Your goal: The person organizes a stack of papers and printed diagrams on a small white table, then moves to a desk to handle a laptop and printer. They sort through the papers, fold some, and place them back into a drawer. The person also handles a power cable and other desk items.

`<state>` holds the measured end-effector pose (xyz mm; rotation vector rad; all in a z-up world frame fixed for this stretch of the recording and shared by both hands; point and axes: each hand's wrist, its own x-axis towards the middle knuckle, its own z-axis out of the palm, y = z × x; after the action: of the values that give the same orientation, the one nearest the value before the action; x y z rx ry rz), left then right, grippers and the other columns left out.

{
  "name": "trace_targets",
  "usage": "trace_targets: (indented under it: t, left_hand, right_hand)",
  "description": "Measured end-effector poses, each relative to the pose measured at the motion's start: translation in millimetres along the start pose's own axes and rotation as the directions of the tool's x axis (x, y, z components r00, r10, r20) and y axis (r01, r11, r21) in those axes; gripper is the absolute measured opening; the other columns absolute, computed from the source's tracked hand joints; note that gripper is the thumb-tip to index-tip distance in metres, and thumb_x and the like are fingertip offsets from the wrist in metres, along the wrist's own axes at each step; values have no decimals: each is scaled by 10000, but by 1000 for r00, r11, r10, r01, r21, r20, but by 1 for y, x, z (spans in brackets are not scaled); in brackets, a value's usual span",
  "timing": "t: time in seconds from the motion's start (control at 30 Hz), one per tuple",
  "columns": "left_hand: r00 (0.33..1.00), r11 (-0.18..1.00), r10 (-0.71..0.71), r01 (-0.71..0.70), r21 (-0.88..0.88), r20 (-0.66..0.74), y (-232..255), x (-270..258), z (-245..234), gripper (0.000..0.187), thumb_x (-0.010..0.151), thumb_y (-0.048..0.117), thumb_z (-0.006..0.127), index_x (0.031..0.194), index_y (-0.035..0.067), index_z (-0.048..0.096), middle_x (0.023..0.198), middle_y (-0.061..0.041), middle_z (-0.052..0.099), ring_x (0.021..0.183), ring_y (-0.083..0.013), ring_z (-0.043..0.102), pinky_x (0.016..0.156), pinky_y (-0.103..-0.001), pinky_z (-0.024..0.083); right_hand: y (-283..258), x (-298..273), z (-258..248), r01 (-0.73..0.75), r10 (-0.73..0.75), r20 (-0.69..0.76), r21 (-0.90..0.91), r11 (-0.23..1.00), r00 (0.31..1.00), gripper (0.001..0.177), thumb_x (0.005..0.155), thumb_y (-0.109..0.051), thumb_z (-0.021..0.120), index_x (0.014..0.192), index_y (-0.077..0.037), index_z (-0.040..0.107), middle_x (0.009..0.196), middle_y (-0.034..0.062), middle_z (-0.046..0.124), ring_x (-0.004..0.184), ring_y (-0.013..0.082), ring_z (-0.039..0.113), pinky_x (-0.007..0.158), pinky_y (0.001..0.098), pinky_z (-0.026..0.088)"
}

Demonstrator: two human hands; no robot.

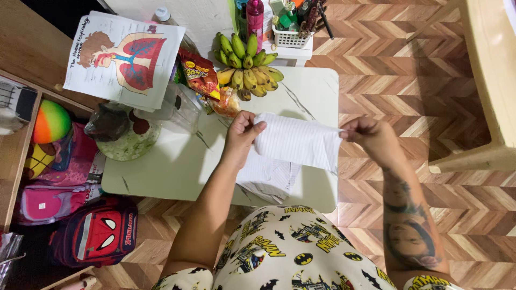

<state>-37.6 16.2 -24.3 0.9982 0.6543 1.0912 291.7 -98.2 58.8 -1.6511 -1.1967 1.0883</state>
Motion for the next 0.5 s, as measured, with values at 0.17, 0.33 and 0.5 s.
trace_targets:
  t: [0.17,0.33,0.5]
  left_hand:
    - [993,933,104,-114,340,48,29,-6,15,159,903,15,793,983,98,683,917,37,651,764,-39,550,650,-216,450]
    - [826,501,505,-518,693,253,74,-19,38,146,812,-87,719,891,35,715,984,-36,678,864,-158,699,713,-284,568]
    - [728,329,601,-602,727,331,87,-30,45,153,824,-79,751,877,46,682,1091,-51,708,905,-207,725,782,-316,593]
  right_hand:
    - [5,-9,0,195,-203,-139,-69,978,969,94,957,66,650,989,-2,708,1001,59,734,924,149,696,839,292,587]
    - [-12,-26,22,596,-785,-306,-521,611,538,132,949,164,681,1006,45,675,1135,134,681,1088,235,690,897,352,605]
    - [-18,-25,30,619,-722,-244,-383,685,648,157,851,151,616,920,23,674,1241,152,686,1129,262,674,935,337,579]
